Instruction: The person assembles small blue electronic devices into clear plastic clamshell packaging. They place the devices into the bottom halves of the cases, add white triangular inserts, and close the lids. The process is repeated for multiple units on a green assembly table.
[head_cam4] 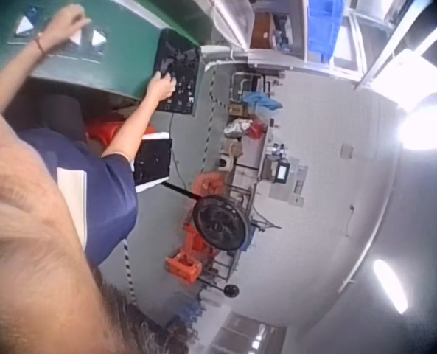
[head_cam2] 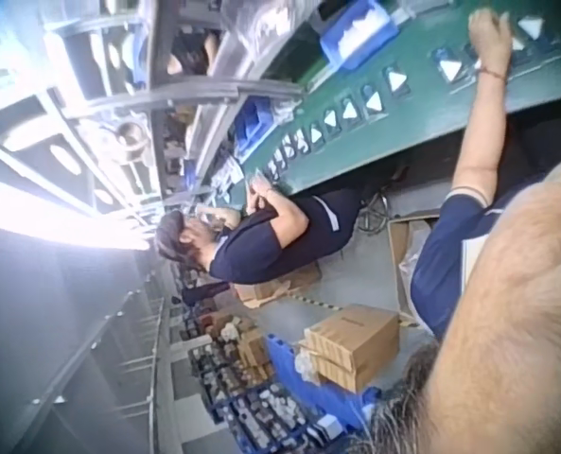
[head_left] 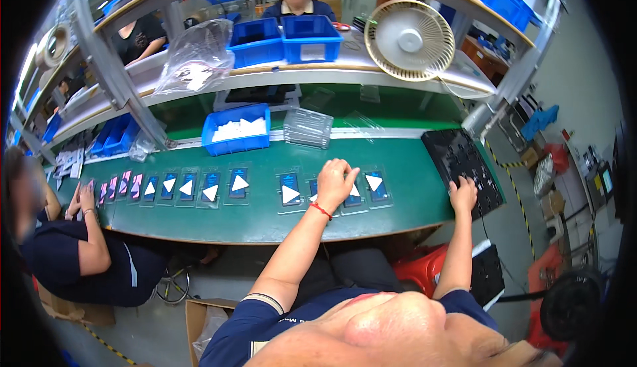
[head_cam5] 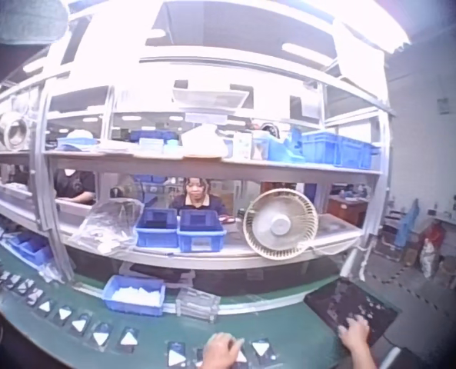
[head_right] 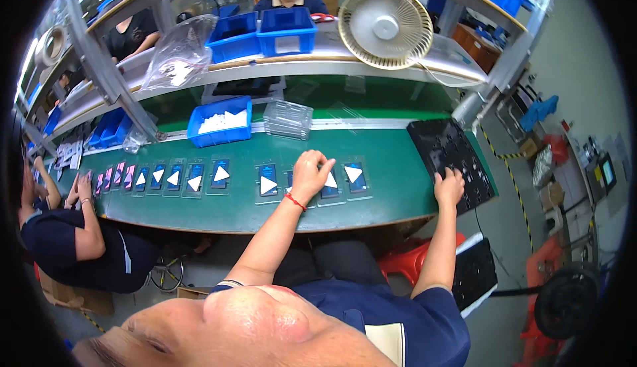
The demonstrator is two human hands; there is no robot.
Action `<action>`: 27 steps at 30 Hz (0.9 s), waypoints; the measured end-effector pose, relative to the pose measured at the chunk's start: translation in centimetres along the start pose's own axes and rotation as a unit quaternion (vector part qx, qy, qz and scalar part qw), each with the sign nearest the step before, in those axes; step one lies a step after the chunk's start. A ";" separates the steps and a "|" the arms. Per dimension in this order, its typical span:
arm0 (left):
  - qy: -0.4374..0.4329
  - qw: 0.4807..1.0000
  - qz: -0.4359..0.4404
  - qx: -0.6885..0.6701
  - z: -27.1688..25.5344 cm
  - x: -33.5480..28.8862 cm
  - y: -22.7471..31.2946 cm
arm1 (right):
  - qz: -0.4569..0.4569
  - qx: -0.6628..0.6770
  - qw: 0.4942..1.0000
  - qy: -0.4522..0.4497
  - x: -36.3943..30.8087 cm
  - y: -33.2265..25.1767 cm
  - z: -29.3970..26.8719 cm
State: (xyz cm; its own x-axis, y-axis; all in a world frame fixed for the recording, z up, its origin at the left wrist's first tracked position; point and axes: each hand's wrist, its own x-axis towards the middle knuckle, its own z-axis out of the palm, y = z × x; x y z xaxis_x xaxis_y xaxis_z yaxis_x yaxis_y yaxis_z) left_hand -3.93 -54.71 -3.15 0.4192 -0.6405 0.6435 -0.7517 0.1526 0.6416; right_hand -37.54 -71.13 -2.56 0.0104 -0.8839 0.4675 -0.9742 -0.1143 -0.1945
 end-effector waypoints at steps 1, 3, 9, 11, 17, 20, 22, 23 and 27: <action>-0.001 1.000 0.007 0.001 0.1 0.1 -0.1 | -0.040 0.017 0.999 -0.007 0.0 0.7 0.2; -0.004 1.000 0.010 0.004 0.1 0.0 -0.3 | -0.091 0.031 0.995 -0.004 0.3 0.2 -0.5; -0.024 1.000 0.005 0.006 -0.3 0.2 -0.7 | -0.026 0.018 0.996 -0.083 1.7 -1.1 -1.1; -0.028 1.000 0.007 0.003 -0.6 0.4 -0.5 | -0.021 0.021 0.997 -0.073 2.5 -1.2 -2.1; -0.022 1.000 0.009 0.014 -0.9 0.6 -0.2 | 0.001 0.009 1.000 0.004 2.9 0.9 -7.2; -0.022 1.000 -0.012 0.001 -1.1 0.7 0.3 | 0.092 -0.029 0.993 0.062 1.0 4.9 -9.0; -0.018 1.000 -0.014 -0.006 -0.9 0.5 0.4 | 0.188 -0.092 0.976 0.064 -1.3 8.5 -9.8; -0.016 1.000 -0.003 -0.002 -1.1 0.5 0.1 | 0.233 -0.115 0.963 0.068 -2.4 9.9 -9.3; -0.047 0.999 -0.005 0.017 -1.0 0.2 0.6 | 0.403 -0.159 0.900 0.055 -8.1 16.5 -5.2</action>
State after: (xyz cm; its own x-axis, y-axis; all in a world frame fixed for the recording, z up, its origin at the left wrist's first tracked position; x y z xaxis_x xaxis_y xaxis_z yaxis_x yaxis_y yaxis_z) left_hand -3.79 -53.96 -2.18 0.3780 -0.7105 0.5936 -0.7651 0.1213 0.6324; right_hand -54.87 -63.52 -5.07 -0.7339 -0.5695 0.3701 -0.6705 0.6947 -0.2605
